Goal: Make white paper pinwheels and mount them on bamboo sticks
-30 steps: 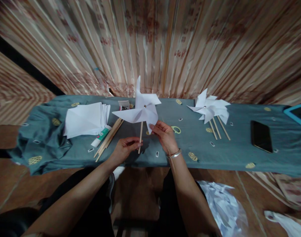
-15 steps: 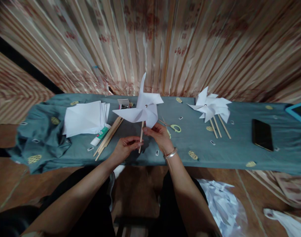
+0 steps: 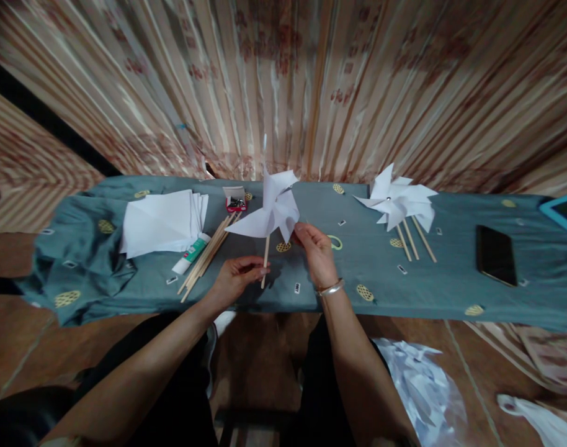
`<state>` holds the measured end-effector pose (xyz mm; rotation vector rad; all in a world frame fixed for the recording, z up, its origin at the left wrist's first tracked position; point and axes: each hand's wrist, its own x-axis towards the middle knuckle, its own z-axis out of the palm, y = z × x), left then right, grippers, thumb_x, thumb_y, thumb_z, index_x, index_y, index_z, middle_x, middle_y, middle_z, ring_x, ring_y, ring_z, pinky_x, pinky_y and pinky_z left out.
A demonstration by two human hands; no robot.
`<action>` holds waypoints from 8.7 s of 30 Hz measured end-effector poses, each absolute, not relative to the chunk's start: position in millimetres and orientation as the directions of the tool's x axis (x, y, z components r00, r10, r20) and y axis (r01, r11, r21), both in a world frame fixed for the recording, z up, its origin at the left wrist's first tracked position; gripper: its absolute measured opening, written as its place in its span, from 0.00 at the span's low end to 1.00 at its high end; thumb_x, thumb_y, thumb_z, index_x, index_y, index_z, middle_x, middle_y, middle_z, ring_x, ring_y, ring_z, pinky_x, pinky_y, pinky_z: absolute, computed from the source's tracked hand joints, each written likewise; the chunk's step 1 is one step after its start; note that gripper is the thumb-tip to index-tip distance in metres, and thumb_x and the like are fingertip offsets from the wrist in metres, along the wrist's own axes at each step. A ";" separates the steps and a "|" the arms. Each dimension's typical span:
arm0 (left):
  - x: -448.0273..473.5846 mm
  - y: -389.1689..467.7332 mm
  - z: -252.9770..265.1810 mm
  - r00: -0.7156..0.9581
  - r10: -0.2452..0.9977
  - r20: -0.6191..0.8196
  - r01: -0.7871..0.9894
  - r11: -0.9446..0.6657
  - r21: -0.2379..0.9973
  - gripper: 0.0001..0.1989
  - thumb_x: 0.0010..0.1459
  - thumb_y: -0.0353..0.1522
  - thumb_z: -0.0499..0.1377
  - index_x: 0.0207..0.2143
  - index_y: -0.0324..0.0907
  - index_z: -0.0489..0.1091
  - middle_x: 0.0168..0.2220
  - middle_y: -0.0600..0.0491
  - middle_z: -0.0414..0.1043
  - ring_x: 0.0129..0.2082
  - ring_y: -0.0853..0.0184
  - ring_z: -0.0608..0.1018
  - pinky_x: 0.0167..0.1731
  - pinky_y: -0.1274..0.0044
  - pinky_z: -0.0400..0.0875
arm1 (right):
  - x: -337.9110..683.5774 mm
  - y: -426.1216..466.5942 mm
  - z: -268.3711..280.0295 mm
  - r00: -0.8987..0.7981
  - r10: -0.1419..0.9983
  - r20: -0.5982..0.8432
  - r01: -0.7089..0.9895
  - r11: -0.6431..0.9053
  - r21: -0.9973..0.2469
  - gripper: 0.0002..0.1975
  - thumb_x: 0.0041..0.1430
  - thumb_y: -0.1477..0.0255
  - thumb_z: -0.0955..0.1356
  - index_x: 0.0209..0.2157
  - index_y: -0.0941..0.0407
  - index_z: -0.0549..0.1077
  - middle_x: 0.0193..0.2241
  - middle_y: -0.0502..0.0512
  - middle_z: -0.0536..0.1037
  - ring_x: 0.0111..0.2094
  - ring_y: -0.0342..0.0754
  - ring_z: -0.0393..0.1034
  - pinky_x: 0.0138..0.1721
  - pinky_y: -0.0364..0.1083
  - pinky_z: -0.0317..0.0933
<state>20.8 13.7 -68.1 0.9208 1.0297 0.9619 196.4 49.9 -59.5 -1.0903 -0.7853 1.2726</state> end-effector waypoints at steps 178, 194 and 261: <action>-5.9 -14.5 -42.8 0.440 0.892 -0.103 0.079 0.076 0.994 0.09 0.54 0.38 0.63 0.28 0.44 0.81 0.31 0.50 0.79 0.34 0.62 0.77 0.36 0.76 0.70 | 205.8 -67.1 31.2 -0.075 0.704 0.707 0.800 0.465 -0.379 0.37 0.59 0.75 0.69 0.66 0.53 0.52 0.35 0.53 0.84 0.31 0.49 0.80 0.35 0.42 0.75; -4.2 -17.2 -33.5 0.487 0.873 -0.026 0.181 -0.072 0.981 0.10 0.57 0.36 0.60 0.31 0.46 0.82 0.32 0.50 0.80 0.33 0.62 0.78 0.38 0.74 0.72 | 210.2 -57.2 24.8 -0.068 0.631 0.773 0.731 0.558 -0.392 0.37 0.60 0.74 0.69 0.67 0.50 0.51 0.38 0.54 0.83 0.39 0.52 0.80 0.38 0.49 0.76; -19.5 -13.1 -53.2 0.445 0.874 0.197 0.343 -0.369 0.864 0.14 0.62 0.33 0.56 0.30 0.42 0.81 0.28 0.50 0.79 0.28 0.66 0.79 0.33 0.78 0.73 | 207.5 -56.9 20.4 -0.042 0.707 0.706 0.741 0.496 -0.452 0.33 0.59 0.75 0.69 0.65 0.52 0.57 0.39 0.52 0.83 0.39 0.48 0.79 0.41 0.44 0.74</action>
